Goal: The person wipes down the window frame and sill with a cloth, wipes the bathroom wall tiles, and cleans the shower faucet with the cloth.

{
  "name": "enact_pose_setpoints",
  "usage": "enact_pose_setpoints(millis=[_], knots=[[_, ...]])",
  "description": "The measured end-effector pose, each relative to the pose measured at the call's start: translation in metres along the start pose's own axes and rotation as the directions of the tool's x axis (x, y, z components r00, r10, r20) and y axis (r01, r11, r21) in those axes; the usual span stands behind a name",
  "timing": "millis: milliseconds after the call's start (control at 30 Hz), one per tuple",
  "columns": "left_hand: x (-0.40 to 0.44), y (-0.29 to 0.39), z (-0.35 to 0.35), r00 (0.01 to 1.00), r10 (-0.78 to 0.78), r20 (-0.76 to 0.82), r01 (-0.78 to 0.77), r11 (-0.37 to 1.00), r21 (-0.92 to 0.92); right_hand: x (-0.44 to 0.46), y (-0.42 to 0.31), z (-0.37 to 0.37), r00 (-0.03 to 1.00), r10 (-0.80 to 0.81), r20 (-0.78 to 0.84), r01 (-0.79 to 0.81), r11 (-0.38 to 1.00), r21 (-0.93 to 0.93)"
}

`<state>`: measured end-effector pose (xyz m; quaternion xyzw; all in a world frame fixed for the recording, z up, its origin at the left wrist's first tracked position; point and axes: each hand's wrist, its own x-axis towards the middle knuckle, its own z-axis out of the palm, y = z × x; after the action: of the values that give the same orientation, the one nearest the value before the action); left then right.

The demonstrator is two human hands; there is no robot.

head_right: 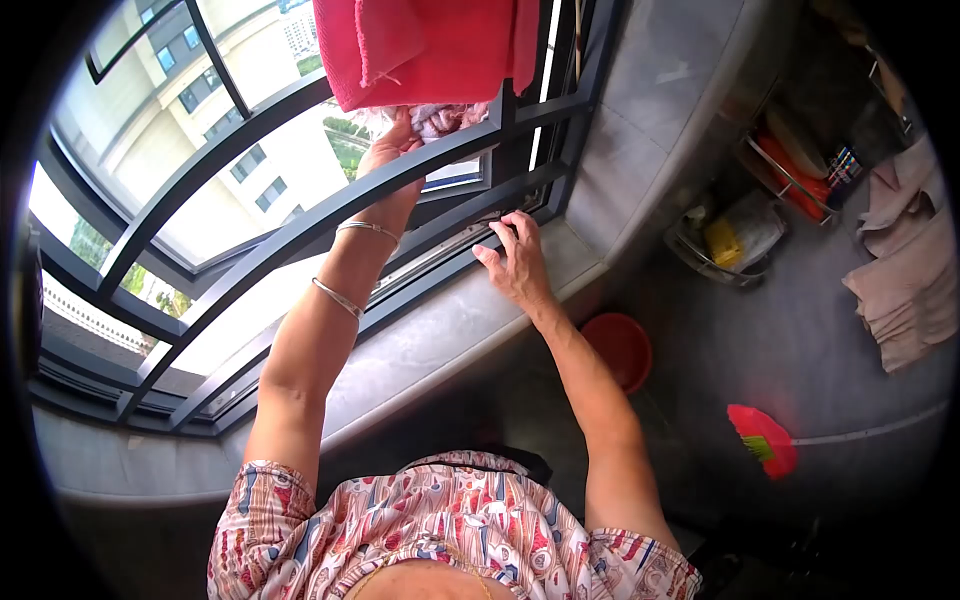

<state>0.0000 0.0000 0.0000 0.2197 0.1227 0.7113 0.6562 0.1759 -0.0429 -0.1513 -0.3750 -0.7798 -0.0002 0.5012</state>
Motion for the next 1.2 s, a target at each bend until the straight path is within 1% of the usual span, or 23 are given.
enact_pose_setpoints(millis=[67,100,167,233,300,333,433,500,567,600,633,700,733,767,833,900,933,967,1033,1067,1100,1167,1200], knots=[[-0.012,0.005,0.013,0.991,0.093,-0.091,-0.084,0.991,0.107,0.001,-0.002,-0.001,1.0,0.024,0.011,-0.024,1.0,0.001],[-0.023,0.004,0.013,0.989,0.076,-0.124,-0.062,0.992,0.107,-0.011,-0.011,-0.005,0.998,0.052,0.037,-0.052,0.999,0.005],[-0.028,0.01,0.02,0.987,0.108,-0.115,-0.102,0.993,0.055,-0.013,-0.015,-0.003,0.999,0.043,-0.001,-0.043,0.999,-0.001],[-0.023,0.009,0.021,0.985,0.116,-0.127,-0.108,0.992,0.07,-0.012,-0.011,-0.003,1.0,0.03,-0.006,-0.03,0.999,-0.011],[-0.023,0.009,0.018,0.97,0.175,-0.166,-0.127,0.956,0.264,-0.012,-0.01,-0.004,1.0,0.018,-0.006,-0.018,1.0,-0.018],[-0.024,0.011,0.015,0.97,0.174,-0.168,-0.124,0.955,0.27,-0.015,-0.009,-0.001,1.0,0.012,-0.005,-0.012,1.0,-0.01],[-0.024,0.018,0.01,0.961,0.233,-0.145,-0.133,0.857,0.498,-0.015,-0.008,-0.002,1.0,0.002,0.006,-0.002,1.0,-0.011],[-0.024,0.022,0.006,0.969,0.219,-0.117,-0.144,0.878,0.457,-0.013,-0.011,-0.003,1.0,0.011,0.016,-0.01,1.0,-0.008],[-0.029,0.026,0.009,0.965,0.166,-0.203,-0.066,0.903,0.424,-0.011,-0.015,-0.006,0.999,0.043,0.034,-0.043,0.999,-0.011],[-0.03,0.027,0.007,0.965,0.166,-0.205,-0.065,0.903,0.424,-0.007,-0.019,-0.008,0.999,-0.013,-0.031,0.013,1.0,-0.012],[-0.03,0.027,0.007,0.963,0.165,-0.212,-0.068,0.914,0.399,-0.008,-0.027,-0.011,0.999,-0.01,-0.033,0.01,1.0,-0.012],[-0.031,0.025,0.01,0.964,0.16,-0.21,-0.073,0.926,0.369,-0.008,-0.047,-0.028,0.977,0.202,-0.075,-0.185,0.965,0.184],[-0.034,0.025,0.015,0.958,0.181,-0.224,-0.076,0.908,0.412,0.001,-0.066,-0.04,0.984,0.076,-0.16,-0.061,0.994,0.096],[-0.038,0.026,0.018,0.949,0.202,-0.241,-0.073,0.887,0.456,0.011,-0.082,-0.052,0.987,0.001,-0.163,0.014,0.996,0.087],[-0.043,0.024,0.024,0.941,0.223,-0.255,-0.093,0.893,0.44,0.039,-0.098,-0.066,0.97,-0.215,-0.113,0.223,0.973,0.06],[-0.041,0.024,0.022,0.961,0.192,-0.2,-0.103,0.917,0.384,0.063,-0.095,-0.061,0.98,-0.19,-0.064,0.193,0.98,0.05],[-0.041,0.024,0.021,0.959,0.192,-0.208,-0.094,0.91,0.405,0.072,-0.092,-0.059,0.985,-0.171,-0.019,0.171,0.985,0.035],[-0.04,0.024,0.018,0.959,0.194,-0.207,-0.097,0.91,0.404,0.077,-0.09,-0.058,0.985,-0.174,-0.019,0.174,0.984,0.035],[-0.037,0.025,0.013,0.967,0.196,-0.164,-0.112,0.902,0.418,0.084,-0.083,-0.057,0.968,-0.239,0.075,0.241,0.97,-0.017],[-0.036,0.024,0.011,0.968,0.202,-0.147,-0.13,0.911,0.392,0.082,-0.076,-0.056,0.954,-0.275,0.121,0.286,0.954,-0.088],[-0.036,0.024,0.01,0.968,0.203,-0.149,-0.131,0.911,0.39,0.082,-0.077,-0.055,0.953,-0.276,0.123,0.288,0.954,-0.087],[-0.037,0.024,0.008,0.977,0.166,-0.131,-0.092,0.893,0.44,0.085,-0.079,-0.05,0.975,-0.149,0.165,0.176,0.969,-0.17],[-0.037,0.025,0.006,0.976,0.17,-0.135,-0.094,0.892,0.443,0.089,-0.077,-0.044,0.975,-0.15,0.166,0.177,0.97,-0.164]])
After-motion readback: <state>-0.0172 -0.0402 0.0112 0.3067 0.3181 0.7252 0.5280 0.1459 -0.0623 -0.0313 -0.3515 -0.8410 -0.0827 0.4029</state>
